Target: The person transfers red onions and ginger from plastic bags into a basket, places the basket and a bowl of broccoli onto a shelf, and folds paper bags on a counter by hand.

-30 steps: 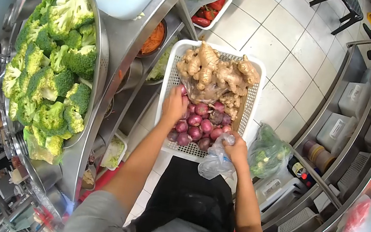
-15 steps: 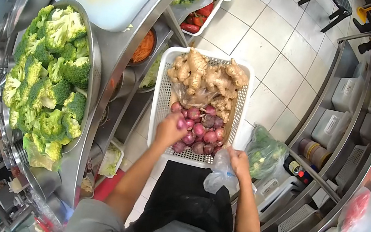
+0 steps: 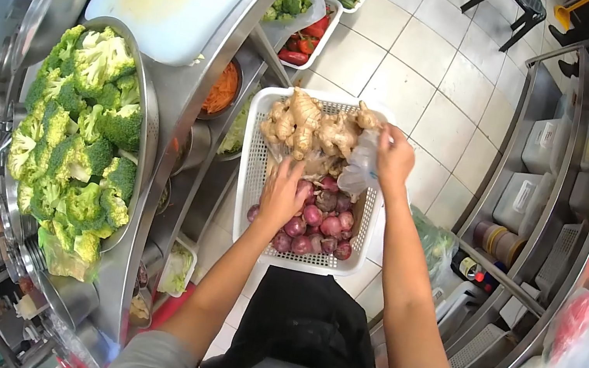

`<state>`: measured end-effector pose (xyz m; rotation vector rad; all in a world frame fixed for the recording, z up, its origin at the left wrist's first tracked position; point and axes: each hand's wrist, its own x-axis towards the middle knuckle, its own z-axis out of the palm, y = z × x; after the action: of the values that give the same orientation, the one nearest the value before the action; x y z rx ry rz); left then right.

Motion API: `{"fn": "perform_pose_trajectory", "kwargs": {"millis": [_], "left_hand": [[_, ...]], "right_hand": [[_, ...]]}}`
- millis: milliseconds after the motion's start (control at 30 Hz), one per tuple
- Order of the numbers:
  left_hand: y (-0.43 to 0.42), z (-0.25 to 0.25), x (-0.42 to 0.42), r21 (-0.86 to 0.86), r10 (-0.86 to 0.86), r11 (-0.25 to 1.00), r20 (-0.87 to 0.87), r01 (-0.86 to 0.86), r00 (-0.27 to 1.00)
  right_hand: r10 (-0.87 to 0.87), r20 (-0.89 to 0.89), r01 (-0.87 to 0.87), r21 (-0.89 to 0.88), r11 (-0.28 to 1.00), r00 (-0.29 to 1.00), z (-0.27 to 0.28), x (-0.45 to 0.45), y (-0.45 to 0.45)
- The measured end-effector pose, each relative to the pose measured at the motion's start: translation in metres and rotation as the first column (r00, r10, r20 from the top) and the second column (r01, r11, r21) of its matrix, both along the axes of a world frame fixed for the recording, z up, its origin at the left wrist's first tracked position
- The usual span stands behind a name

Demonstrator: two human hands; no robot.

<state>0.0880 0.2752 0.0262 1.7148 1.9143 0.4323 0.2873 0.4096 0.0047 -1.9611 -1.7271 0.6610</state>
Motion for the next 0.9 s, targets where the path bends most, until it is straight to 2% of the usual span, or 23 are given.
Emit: {"fn": "perform_pose_trajectory", "kwargs": {"millis": [33, 67, 133, 167, 200, 267, 300, 333, 367, 400, 467, 500, 533, 567, 600, 633, 667, 700, 733, 767, 800, 867, 900], "left_hand": [[0.016, 0.002, 0.001, 0.065, 0.022, 0.998, -0.030, -0.020, 0.999], [0.031, 0.005, 0.003, 0.067, 0.034, 0.997, -0.028, -0.032, 0.999], [0.058, 0.010, 0.011, 0.180, -0.144, 0.969, -0.133, 0.167, 0.981], [0.067, 0.003, 0.017, 0.186, -0.138, 0.969, -0.130, 0.161, 0.982], [0.075, -0.004, 0.024, 0.156, -0.154, 0.973, -0.120, 0.172, 0.981], [0.087, -0.009, 0.029, 0.128, -0.177, 0.973, -0.108, 0.190, 0.978], [0.092, -0.008, 0.030, 0.060, -0.182, 0.980, -0.109, 0.190, 0.977], [0.096, -0.009, 0.030, -0.011, -0.190, 0.982, -0.110, 0.190, 0.976], [0.096, -0.016, 0.029, 0.031, -0.167, 0.985, -0.096, 0.171, 0.981], [0.094, -0.019, 0.028, 0.031, -0.174, 0.984, -0.100, 0.178, 0.980], [0.083, -0.019, 0.024, 0.107, -0.200, 0.972, -0.075, 0.207, 0.977], [0.077, -0.019, 0.024, 0.122, -0.213, 0.967, -0.088, 0.223, 0.973], [0.073, -0.022, 0.025, 0.122, -0.215, 0.967, -0.090, 0.225, 0.972], [0.068, -0.026, 0.027, 0.105, -0.208, 0.970, -0.091, 0.217, 0.974], [0.063, -0.031, 0.030, 0.086, -0.200, 0.974, -0.088, 0.208, 0.976], [0.060, -0.035, 0.031, 0.103, -0.207, 0.972, -0.069, 0.213, 0.976], [0.055, -0.039, 0.033, 0.103, -0.203, 0.973, -0.061, 0.209, 0.977], [0.050, -0.042, 0.035, 0.093, -0.152, 0.984, 0.024, 0.149, 0.988], [0.047, -0.041, 0.037, 0.077, -0.099, 0.993, 0.107, 0.091, 0.989], [0.045, -0.041, 0.037, 0.075, -0.096, 0.993, 0.109, 0.088, 0.989], [0.042, -0.041, 0.037, 0.025, -0.151, 0.988, 0.086, 0.150, 0.985], [0.035, -0.040, 0.034, -0.027, -0.207, 0.977, 0.063, 0.209, 0.976], [0.031, -0.040, 0.032, -0.042, -0.252, 0.966, 0.051, 0.254, 0.966]], "right_hand": [[-0.054, -0.169, 0.042, -0.078, 0.996, 0.984, -0.002, 0.010, 0.002], [-0.042, -0.167, 0.030, -0.077, 0.997, 0.985, 0.004, 0.010, -0.001], [0.002, -0.420, -0.074, -0.154, 0.985, 0.908, 0.016, 0.014, -0.007], [0.168, -0.443, -0.239, -0.109, 0.965, 0.881, 0.011, 0.019, -0.008], [0.272, -0.244, -0.293, -0.052, 0.955, 0.931, 0.004, 0.020, -0.011], [0.298, -0.072, -0.302, -0.040, 0.953, 0.952, 0.016, 0.011, -0.011], [0.295, -0.071, -0.298, -0.036, 0.954, 0.953, 0.017, 0.006, -0.008], [0.291, 0.011, -0.290, -0.062, 0.955, 0.957, 0.017, 0.002, -0.006], [0.284, 0.090, -0.276, -0.090, 0.957, 0.954, 0.017, 0.001, -0.005], [0.278, 0.087, -0.271, -0.088, 0.959, 0.957, 0.018, 0.002, -0.003], [0.011, -0.111, -0.027, -0.142, 0.990, 0.994, 0.017, 0.009, 0.003], [-0.024, -0.263, 0.028, 0.012, 1.000, 0.964, -0.010, 0.023, 0.004], [-0.026, -0.265, 0.031, 0.012, 0.999, 0.964, -0.020, 0.034, 0.005], [-0.080, -0.517, 0.096, 0.004, 0.995, 0.852, -0.025, 0.044, 0.001], [-0.123, -0.726, 0.155, -0.024, 0.988, 0.676, -0.030, 0.053, -0.004], [-0.125, -0.721, 0.152, -0.027, 0.988, 0.682, -0.027, 0.061, -0.009], [-0.243, -0.851, 0.137, -0.202, 0.970, 0.467, -0.023, 0.069, -0.014], [-0.370, -0.902, 0.076, -0.363, 0.929, 0.224, -0.019, 0.075, -0.019], [-0.371, -0.900, 0.075, -0.364, 0.928, 0.229, -0.017, 0.080, -0.023], [-0.381, -0.909, 0.023, -0.383, 0.923, 0.169, -0.016, 0.083, -0.028], [-0.396, -0.912, -0.028, -0.401, 0.916, 0.105, -0.015, 0.087, -0.033], [-0.390, -0.916, -0.045, -0.395, 0.917, 0.090, -0.009, 0.090, -0.043], [-0.401, -0.909, 0.001, -0.404, 0.915, 0.108, -0.005, 0.092, -0.048]]}}
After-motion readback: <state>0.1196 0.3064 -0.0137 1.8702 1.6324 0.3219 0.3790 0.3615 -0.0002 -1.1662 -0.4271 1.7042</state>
